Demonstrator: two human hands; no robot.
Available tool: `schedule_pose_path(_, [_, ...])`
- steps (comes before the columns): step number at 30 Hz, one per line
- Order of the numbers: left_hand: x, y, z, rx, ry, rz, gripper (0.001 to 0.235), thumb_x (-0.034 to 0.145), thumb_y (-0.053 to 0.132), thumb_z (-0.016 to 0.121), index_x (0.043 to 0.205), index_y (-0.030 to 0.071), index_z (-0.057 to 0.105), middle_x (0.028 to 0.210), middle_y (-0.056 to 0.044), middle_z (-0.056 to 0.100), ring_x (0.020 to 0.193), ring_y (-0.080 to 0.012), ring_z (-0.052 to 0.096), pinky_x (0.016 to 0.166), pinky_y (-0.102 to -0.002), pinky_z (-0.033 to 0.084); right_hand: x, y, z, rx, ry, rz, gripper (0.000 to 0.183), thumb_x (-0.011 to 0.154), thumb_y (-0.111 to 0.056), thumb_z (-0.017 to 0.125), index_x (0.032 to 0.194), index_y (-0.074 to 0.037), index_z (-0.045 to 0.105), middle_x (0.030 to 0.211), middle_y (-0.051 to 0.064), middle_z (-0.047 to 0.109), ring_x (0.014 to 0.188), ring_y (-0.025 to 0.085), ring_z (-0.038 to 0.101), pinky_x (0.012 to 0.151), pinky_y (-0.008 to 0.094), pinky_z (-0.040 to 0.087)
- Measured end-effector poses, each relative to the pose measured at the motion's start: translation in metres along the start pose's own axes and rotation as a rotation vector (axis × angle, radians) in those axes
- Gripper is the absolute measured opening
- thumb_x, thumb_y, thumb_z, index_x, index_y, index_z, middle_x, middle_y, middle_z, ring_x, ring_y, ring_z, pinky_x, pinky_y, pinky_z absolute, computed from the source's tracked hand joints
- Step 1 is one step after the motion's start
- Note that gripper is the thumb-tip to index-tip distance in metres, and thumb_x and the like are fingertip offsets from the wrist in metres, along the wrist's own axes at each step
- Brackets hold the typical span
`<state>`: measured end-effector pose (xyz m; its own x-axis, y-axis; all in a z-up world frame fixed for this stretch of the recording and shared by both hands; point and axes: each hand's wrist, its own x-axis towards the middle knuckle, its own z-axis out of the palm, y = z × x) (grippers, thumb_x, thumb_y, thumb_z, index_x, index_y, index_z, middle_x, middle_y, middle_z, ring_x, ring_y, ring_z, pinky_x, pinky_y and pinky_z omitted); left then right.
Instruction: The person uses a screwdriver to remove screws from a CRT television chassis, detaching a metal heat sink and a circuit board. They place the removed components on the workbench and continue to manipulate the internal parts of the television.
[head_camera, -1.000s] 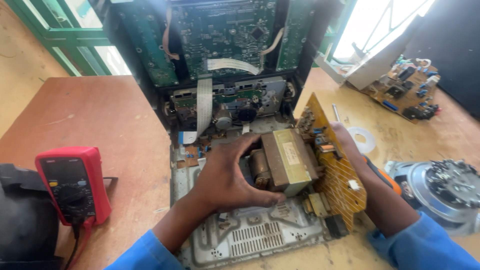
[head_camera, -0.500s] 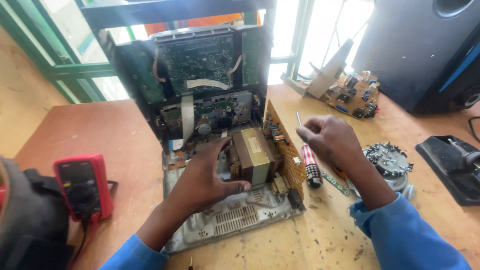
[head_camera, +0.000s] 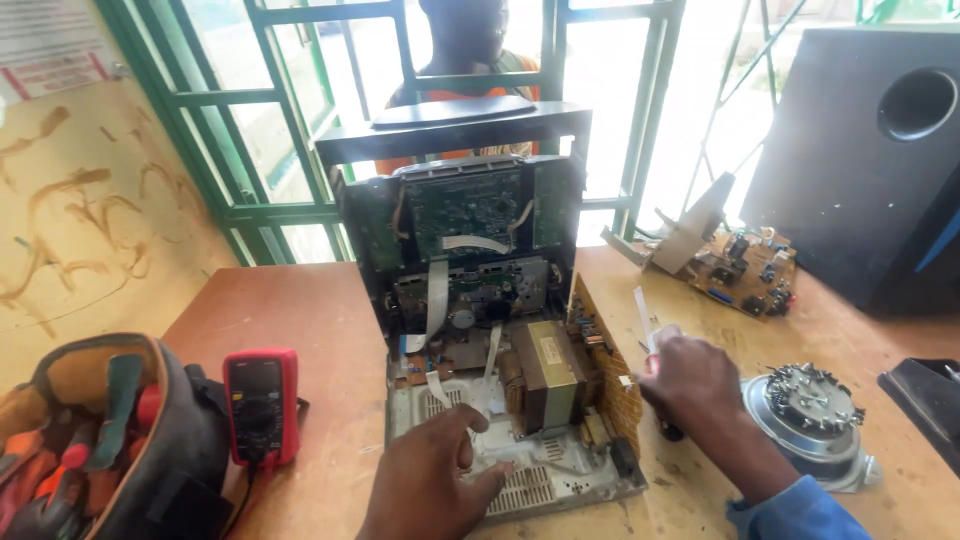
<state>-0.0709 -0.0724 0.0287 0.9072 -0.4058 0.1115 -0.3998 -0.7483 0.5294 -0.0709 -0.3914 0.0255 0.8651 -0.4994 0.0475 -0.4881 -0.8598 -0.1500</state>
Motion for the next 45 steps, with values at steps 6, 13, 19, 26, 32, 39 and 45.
schedule_pose_path(6, [-0.002, -0.014, -0.002, -0.024, 0.227, 0.155, 0.031, 0.08, 0.048, 0.073, 0.1, 0.024, 0.069, 0.071, 0.0, 0.072, 0.074, -0.0312, 0.071, 0.061, -0.05, 0.051, -0.013, 0.024, -0.027, 0.301, 0.496, -0.011, 0.029, 0.1, -0.037, 0.057, 0.118, -0.02, 0.072, 0.099, 0.013, 0.075, 0.093, 0.04, 0.07, 0.084, 0.051, 0.051])
schedule_pose_path(13, [-0.072, -0.022, -0.049, 0.191, -0.213, -0.031, 0.057, 0.066, 0.061, 0.078, 0.1, 0.018, 0.063, 0.097, -0.01, 0.072, 0.088, -0.0386, 0.066, 0.072, -0.052, 0.051, -0.045, -0.021, -0.029, 0.973, 0.304, 0.055, 0.039, 0.113, -0.032, 0.049, 0.132, 0.001, 0.058, 0.109, 0.008, 0.052, 0.091, 0.021, 0.052, 0.064, 0.037, 0.043])
schedule_pose_path(19, [-0.113, -0.035, -0.003, 0.162, -0.456, -0.122, 0.101, 0.07, 0.034, 0.084, 0.15, 0.006, 0.03, 0.109, -0.021, 0.066, 0.101, -0.0467, 0.063, 0.084, -0.058, 0.051, -0.164, -0.127, -0.072, 0.83, 0.142, -0.288, 0.029, 0.095, -0.015, 0.062, 0.122, -0.007, 0.069, 0.09, 0.011, 0.072, 0.073, 0.021, 0.064, 0.064, 0.035, 0.051])
schedule_pose_path(26, [-0.114, -0.063, 0.016, 0.058, -0.416, -0.268, 0.05, 0.083, 0.02, 0.056, 0.128, 0.011, 0.037, 0.108, -0.02, 0.068, 0.1, -0.0493, 0.066, 0.084, -0.065, 0.05, -0.177, -0.152, -0.04, 0.807, -0.059, -0.411, 0.038, 0.092, -0.033, 0.055, 0.123, -0.016, 0.069, 0.09, 0.005, 0.072, 0.074, 0.018, 0.064, 0.066, 0.033, 0.05])
schedule_pose_path(32, [-0.102, -0.105, -0.04, 0.067, -0.142, 0.009, 0.016, 0.094, 0.019, 0.055, 0.11, 0.015, 0.051, 0.083, -0.013, 0.072, 0.071, -0.0367, 0.069, 0.065, -0.053, 0.048, -0.183, -0.168, -0.004, 0.817, -0.087, -0.583, 0.047, 0.094, -0.039, 0.048, 0.133, -0.018, 0.061, 0.126, 0.006, 0.071, 0.108, 0.022, 0.071, 0.087, 0.037, 0.055])
schedule_pose_path(39, [-0.027, -0.088, -0.122, 0.17, -0.075, -0.354, 0.026, 0.1, 0.023, 0.035, 0.107, 0.009, 0.055, 0.117, -0.023, 0.069, 0.103, -0.0451, 0.066, 0.087, -0.056, 0.047, -0.17, -0.177, 0.009, 0.894, -0.15, -0.562, 0.057, 0.096, -0.05, 0.039, 0.139, -0.016, 0.054, 0.136, 0.006, 0.064, 0.115, 0.025, 0.067, 0.089, 0.04, 0.053])
schedule_pose_path(45, [0.043, -0.107, -0.05, 0.423, 0.285, -0.095, 0.037, 0.09, 0.018, 0.073, 0.121, 0.005, 0.056, 0.111, -0.016, 0.064, 0.104, -0.0356, 0.065, 0.081, -0.048, 0.059, -0.158, -0.162, -0.011, 0.948, -0.084, -0.573, 0.055, 0.099, -0.044, 0.04, 0.143, -0.012, 0.052, 0.139, 0.013, 0.062, 0.117, 0.027, 0.065, 0.086, 0.04, 0.057])
